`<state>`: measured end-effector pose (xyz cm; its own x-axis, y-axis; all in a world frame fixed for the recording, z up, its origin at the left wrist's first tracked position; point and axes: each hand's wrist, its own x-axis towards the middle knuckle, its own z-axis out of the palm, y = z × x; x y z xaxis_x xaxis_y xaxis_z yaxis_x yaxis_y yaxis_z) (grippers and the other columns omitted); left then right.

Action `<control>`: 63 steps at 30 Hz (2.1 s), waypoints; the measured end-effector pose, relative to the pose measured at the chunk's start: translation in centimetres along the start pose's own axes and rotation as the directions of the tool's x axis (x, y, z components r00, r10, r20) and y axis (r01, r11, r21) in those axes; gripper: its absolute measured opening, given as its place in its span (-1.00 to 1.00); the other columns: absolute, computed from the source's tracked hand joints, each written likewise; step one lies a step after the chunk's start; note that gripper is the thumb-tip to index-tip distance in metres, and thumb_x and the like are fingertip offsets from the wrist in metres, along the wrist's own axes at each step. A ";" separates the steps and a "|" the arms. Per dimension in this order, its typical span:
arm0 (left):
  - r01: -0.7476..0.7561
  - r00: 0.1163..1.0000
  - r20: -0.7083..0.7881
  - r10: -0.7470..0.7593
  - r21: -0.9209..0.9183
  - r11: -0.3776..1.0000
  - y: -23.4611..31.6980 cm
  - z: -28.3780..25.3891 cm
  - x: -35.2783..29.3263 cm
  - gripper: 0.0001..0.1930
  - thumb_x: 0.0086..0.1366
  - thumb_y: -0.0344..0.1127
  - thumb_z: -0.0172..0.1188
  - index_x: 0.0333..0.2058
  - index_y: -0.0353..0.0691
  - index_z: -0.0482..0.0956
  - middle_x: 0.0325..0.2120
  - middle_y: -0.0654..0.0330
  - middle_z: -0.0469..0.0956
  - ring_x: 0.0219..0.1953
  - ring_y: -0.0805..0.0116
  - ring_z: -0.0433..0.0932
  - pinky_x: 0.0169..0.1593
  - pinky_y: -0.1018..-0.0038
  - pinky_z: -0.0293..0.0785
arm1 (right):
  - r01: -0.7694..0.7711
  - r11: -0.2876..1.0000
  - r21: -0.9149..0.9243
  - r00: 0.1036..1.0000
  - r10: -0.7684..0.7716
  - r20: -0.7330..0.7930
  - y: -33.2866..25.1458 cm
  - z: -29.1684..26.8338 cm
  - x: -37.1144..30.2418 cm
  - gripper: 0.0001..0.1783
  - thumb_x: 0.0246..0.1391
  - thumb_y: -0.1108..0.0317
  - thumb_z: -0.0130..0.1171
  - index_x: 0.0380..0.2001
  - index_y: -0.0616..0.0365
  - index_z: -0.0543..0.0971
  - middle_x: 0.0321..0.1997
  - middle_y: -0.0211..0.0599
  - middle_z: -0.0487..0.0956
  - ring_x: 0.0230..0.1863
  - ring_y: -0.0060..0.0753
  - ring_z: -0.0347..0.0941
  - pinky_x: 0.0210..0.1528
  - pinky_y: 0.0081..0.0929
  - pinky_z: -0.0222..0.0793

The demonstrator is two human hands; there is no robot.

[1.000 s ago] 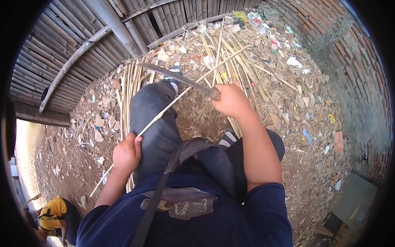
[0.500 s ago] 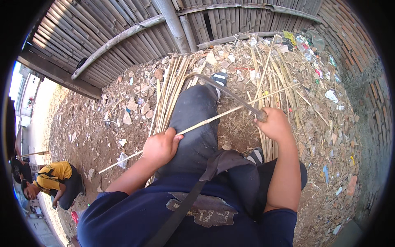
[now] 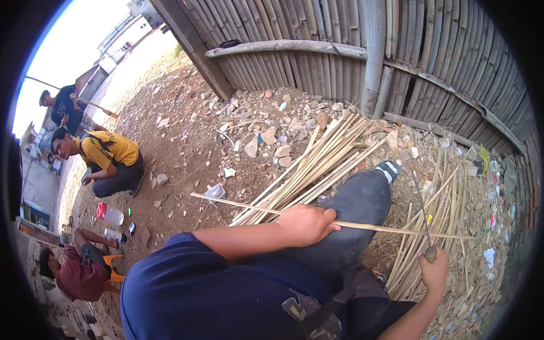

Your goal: The person strips thin layers from a bamboo stick using a machete while sitting on the ground.

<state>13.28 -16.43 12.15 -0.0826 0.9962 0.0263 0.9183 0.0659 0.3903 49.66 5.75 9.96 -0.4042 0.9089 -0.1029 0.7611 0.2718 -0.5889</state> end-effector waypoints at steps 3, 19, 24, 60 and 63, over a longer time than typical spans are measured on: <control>0.058 0.998 0.022 -0.057 -0.026 0.998 0.2 -1.1 -1.0 -0.55 0.52 0.11 -0.05 -0.31 -0.19 0.46 -0.53 0.04 0.62 -0.45 -0.02 0.67 -0.36 0.09 0.58 | -0.027 0.999 0.038 0.999 0.028 -0.030 -2.5 0.2 0.0 -0.77 -0.03 0.47 0.38 -0.49 0.28 0.47 -0.58 -0.19 0.44 -0.52 -0.23 0.31 -0.34 -0.29 0.31; 0.029 1.000 0.000 -0.029 0.070 0.997 -0.8 0.7 0.0 -0.64 0.48 0.01 0.09 -0.31 -0.19 0.42 -0.62 -0.09 0.55 -0.52 -0.24 0.59 -0.43 -0.06 0.49 | -0.043 0.999 0.012 0.999 0.043 0.001 -3.2 1.4 1.1 -0.70 0.00 0.18 0.41 -0.32 0.18 0.67 -0.51 -0.01 0.60 -0.41 0.05 0.57 -0.27 -0.14 0.46; 0.096 0.992 0.077 -0.103 0.097 0.991 0.6 -0.5 0.3 -0.62 0.50 0.00 0.06 -0.34 -0.21 0.38 -0.61 -0.15 0.55 -0.51 -0.30 0.57 -0.41 -0.09 0.45 | -0.005 1.000 -0.022 0.995 0.003 -0.101 -4.5 1.0 -0.4 -0.70 0.00 0.22 0.39 -0.27 0.20 0.68 -0.48 0.07 0.60 -0.39 0.12 0.57 -0.26 -0.15 0.48; 0.074 0.985 0.156 -0.070 -0.022 0.997 -0.7 -1.3 1.0 -0.61 0.51 -0.01 0.05 -0.36 -0.25 0.40 -0.56 -0.21 0.56 -0.43 -0.37 0.56 -0.33 -0.14 0.44 | 0.111 0.980 -0.165 0.990 -0.122 -0.063 -3.5 1.6 0.5 -0.71 0.00 0.19 0.37 -0.28 0.15 0.66 -0.46 -0.02 0.65 -0.32 0.03 0.64 -0.22 -0.14 0.51; 0.079 0.987 0.143 -0.075 -0.024 0.997 0.4 -1.3 1.2 -0.61 0.51 -0.01 0.05 -0.36 -0.25 0.39 -0.56 -0.20 0.56 -0.44 -0.36 0.57 -0.34 -0.13 0.44 | -0.130 0.975 0.179 0.985 0.148 -0.092 0.8 2.8 2.2 -0.71 0.00 0.19 0.36 -0.28 0.15 0.66 -0.43 0.01 0.65 -0.32 0.07 0.63 -0.21 -0.13 0.51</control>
<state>13.09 -15.28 13.52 -0.0951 0.9863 -0.1346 0.8995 0.1431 0.4128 47.96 7.09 6.99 -0.2387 0.9642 -0.1152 0.7041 0.0901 -0.7044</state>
